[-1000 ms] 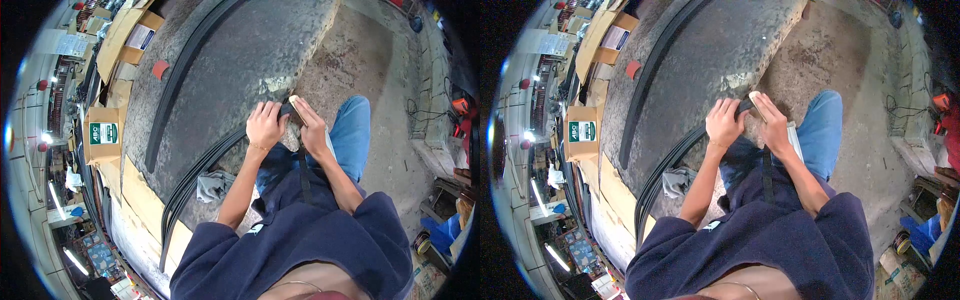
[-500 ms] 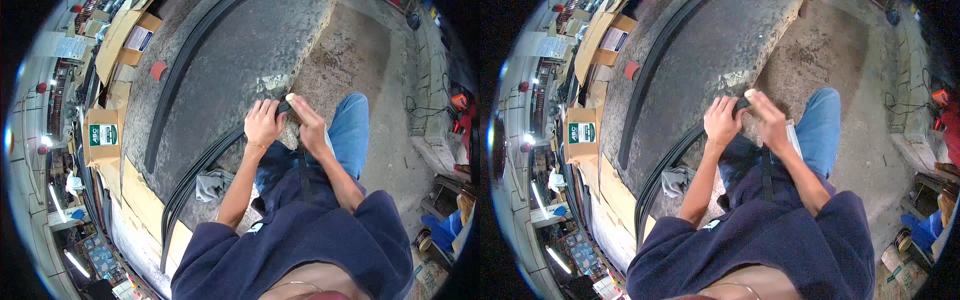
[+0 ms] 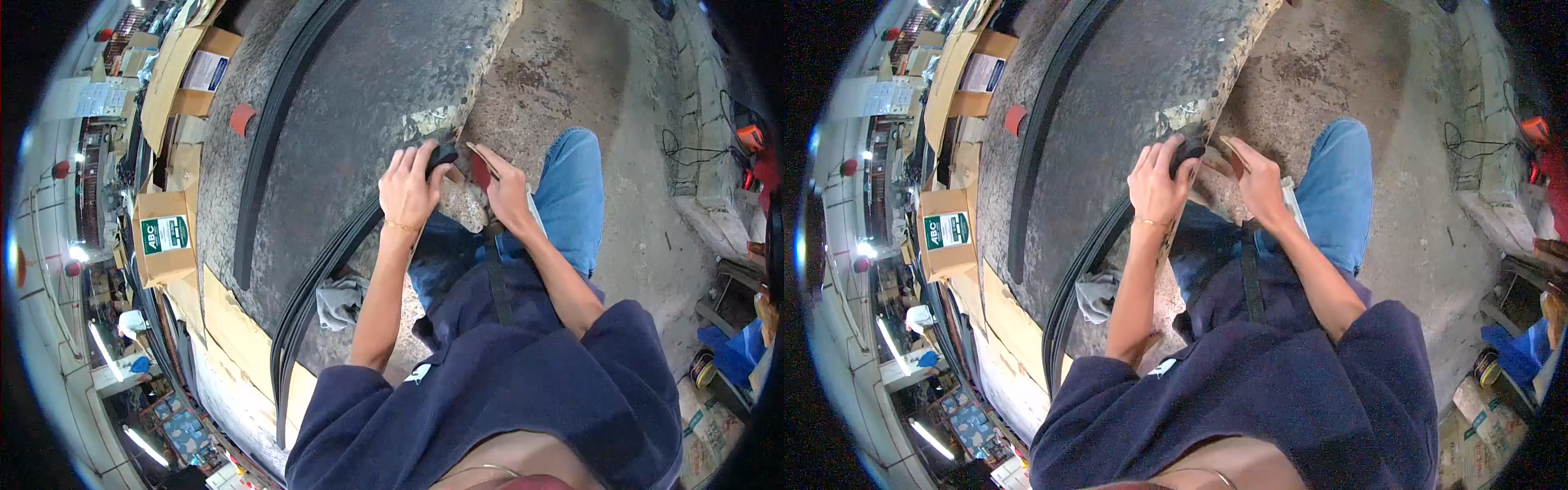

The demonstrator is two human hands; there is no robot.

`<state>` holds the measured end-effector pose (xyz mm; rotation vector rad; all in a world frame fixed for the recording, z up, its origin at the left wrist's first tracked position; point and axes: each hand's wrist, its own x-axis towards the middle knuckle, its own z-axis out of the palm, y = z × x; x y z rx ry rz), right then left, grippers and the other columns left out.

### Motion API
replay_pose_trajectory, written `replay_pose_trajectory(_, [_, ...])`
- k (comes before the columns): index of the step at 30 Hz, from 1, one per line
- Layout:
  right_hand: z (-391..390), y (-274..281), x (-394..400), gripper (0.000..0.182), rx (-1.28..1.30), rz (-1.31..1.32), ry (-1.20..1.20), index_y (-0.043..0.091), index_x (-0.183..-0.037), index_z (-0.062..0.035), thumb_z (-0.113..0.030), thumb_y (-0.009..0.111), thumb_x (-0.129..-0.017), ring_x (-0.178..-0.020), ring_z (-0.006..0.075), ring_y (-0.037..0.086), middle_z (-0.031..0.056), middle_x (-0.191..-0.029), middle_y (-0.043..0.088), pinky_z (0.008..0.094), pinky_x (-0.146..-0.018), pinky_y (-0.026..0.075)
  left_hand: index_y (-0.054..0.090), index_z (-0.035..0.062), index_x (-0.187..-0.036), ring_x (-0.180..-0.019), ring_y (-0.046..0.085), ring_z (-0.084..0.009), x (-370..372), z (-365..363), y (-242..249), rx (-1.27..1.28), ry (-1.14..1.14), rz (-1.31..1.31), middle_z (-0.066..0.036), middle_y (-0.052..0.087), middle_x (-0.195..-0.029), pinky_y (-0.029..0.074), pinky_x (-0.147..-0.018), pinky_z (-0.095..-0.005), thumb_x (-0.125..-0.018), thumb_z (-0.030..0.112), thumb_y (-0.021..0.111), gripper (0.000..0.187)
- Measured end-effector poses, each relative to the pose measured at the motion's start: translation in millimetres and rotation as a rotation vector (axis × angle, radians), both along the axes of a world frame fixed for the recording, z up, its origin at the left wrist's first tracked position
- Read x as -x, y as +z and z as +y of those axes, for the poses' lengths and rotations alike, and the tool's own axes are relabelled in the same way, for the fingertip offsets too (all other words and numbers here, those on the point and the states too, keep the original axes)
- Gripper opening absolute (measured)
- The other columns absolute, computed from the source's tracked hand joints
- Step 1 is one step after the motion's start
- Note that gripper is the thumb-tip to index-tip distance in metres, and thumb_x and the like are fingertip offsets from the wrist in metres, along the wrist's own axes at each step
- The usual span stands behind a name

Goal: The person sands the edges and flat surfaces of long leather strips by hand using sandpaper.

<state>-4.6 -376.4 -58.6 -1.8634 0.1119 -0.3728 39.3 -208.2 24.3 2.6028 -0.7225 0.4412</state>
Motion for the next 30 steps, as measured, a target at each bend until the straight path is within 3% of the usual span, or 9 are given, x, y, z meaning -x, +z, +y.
replay_pose_trajectory(4, [-6.1, 30.4, 6.2, 0.055, 0.04, -0.027, -0.018, 0.062, -0.134, 0.001, 0.017, 0.053, -0.082, -0.128, 0.0323, 0.062, 0.0205, -0.135, 0.065, 0.0359, -0.108, 0.049, 0.069, 0.0095, -0.121, -0.09, 0.065, -0.0291, 0.6, -0.6, -11.5, -0.052, -0.026, -0.133, -0.007, 0.068, -0.11, 0.055, -0.074, -0.0389, -0.086, 0.019, 0.075, 0.037])
replay_pose_trajectory(7, [-1.8, 43.5, 2.4, 0.07, 0.209, -0.264, 0.069, 0.056, -0.141, -0.0017, 0.018, 0.053, -0.074, -0.14, 0.0361, 0.049, 0.0209, -0.146, 0.054, 0.0431, -0.115, 0.043, 0.068, 0.0049, -0.124, -0.093, 0.065, -0.0293, -0.2, 0.3, -11.5, -0.12, -0.052, -0.147, -0.009, 0.068, -0.116, 0.056, -0.075, -0.0387, -0.086, 0.016, 0.073, 0.04])
replay_pose_trajectory(10, [16.5, 48.2, 9.9, 0.07, 0.248, -0.158, 0.17, 0.055, -0.142, -0.002, 0.018, 0.052, -0.075, -0.138, 0.0373, 0.05, 0.0212, -0.146, 0.054, 0.0436, -0.115, 0.043, 0.067, 0.0011, -0.124, -0.094, 0.066, -0.028, 2.6, 0.9, -13.8, -0.181, -0.062, -0.18, -0.01, 0.069, -0.115, 0.056, -0.077, -0.0375, -0.085, 0.015, 0.072, 0.042])
replay_pose_trajectory(14, [4.7, 27.8, 7.4, 0.069, 0.245, 0.001, 0.072, 0.051, -0.145, -0.0024, 0.015, 0.051, -0.079, -0.137, 0.0371, 0.051, 0.0216, -0.147, 0.053, 0.0435, -0.115, 0.043, 0.066, -0.0004, -0.125, -0.095, 0.066, -0.0262, 2.6, 2.0, -15.3, -0.238, -0.065, -0.204, -0.01, 0.07, -0.114, 0.055, -0.079, -0.036, -0.085, 0.015, 0.071, 0.043])
replay_pose_trajectory(15, [3.3, 47.6, 7.1, 0.068, 0.27, -0.13, 0.096, 0.05, -0.147, -0.0018, 0.014, 0.05, -0.08, -0.137, 0.0369, 0.051, 0.0218, -0.148, 0.052, 0.043, -0.115, 0.043, 0.065, -0.0008, -0.126, -0.095, 0.066, -0.0264, 1.0, 1.3, -15.4, -0.226, -0.076, -0.217, -0.011, 0.07, -0.113, 0.054, -0.079, -0.0362, -0.086, 0.015, 0.07, 0.043])
replay_pose_trajectory(23, [11.8, 48.2, 7.2, 0.065, 0.283, -0.166, 0.071, 0.053, -0.143, -0.0001, 0.013, 0.051, -0.08, -0.128, 0.0403, 0.058, 0.0247, -0.145, 0.054, 0.0442, -0.109, 0.049, 0.064, -0.0036, -0.128, -0.095, 0.066, -0.0268, 2.7, 6.3, -15.5, -0.259, -0.11, -0.204, -0.013, 0.07, -0.113, 0.054, -0.078, -0.0362, -0.087, 0.011, 0.068, 0.044])
replay_pose_trajectory(27, [8.8, 38.8, 2.3, 0.064, 0.217, 0.189, 0.135, 0.055, -0.142, -0.001, 0.013, 0.053, -0.079, -0.127, 0.0413, 0.058, 0.0242, -0.145, 0.054, 0.0443, -0.107, 0.05, 0.064, -0.0038, -0.128, -0.094, 0.066, -0.0269, 2.2, 3.7, -14.3, -0.243, -0.115, -0.222, -0.013, 0.07, -0.112, 0.054, -0.079, -0.0362, -0.088, 0.012, 0.068, 0.044])
replay_pose_trajectory(28, [9.4, 41.7, 1.7, 0.064, 0.216, 0.183, 0.132, 0.055, -0.142, -0.001, 0.013, 0.053, -0.079, -0.127, 0.0413, 0.058, 0.0242, -0.145, 0.054, 0.0443, -0.107, 0.05, 0.064, -0.0038, -0.128, -0.094, 0.066, -0.0269, 0.0, 4.3, -13.5, -0.245, -0.117, -0.229, -0.013, 0.07, -0.112, 0.054, -0.079, -0.0362, -0.088, 0.012, 0.068, 0.044])
replay_pose_trajectory(30, [9.9, 50.9, 8.8, 0.063, 0.313, -0.166, 0.08, 0.054, -0.142, -0.0011, 0.011, 0.053, -0.08, -0.124, 0.043, 0.06, 0.0248, -0.144, 0.054, 0.046, -0.104, 0.052, 0.064, -0.0035, -0.128, -0.093, 0.066, -0.0272, 2.4, 4.9, -13.8, -0.217, -0.127, -0.221, -0.012, 0.07, -0.112, 0.054, -0.079, -0.0363, -0.088, 0.011, 0.068, 0.043])
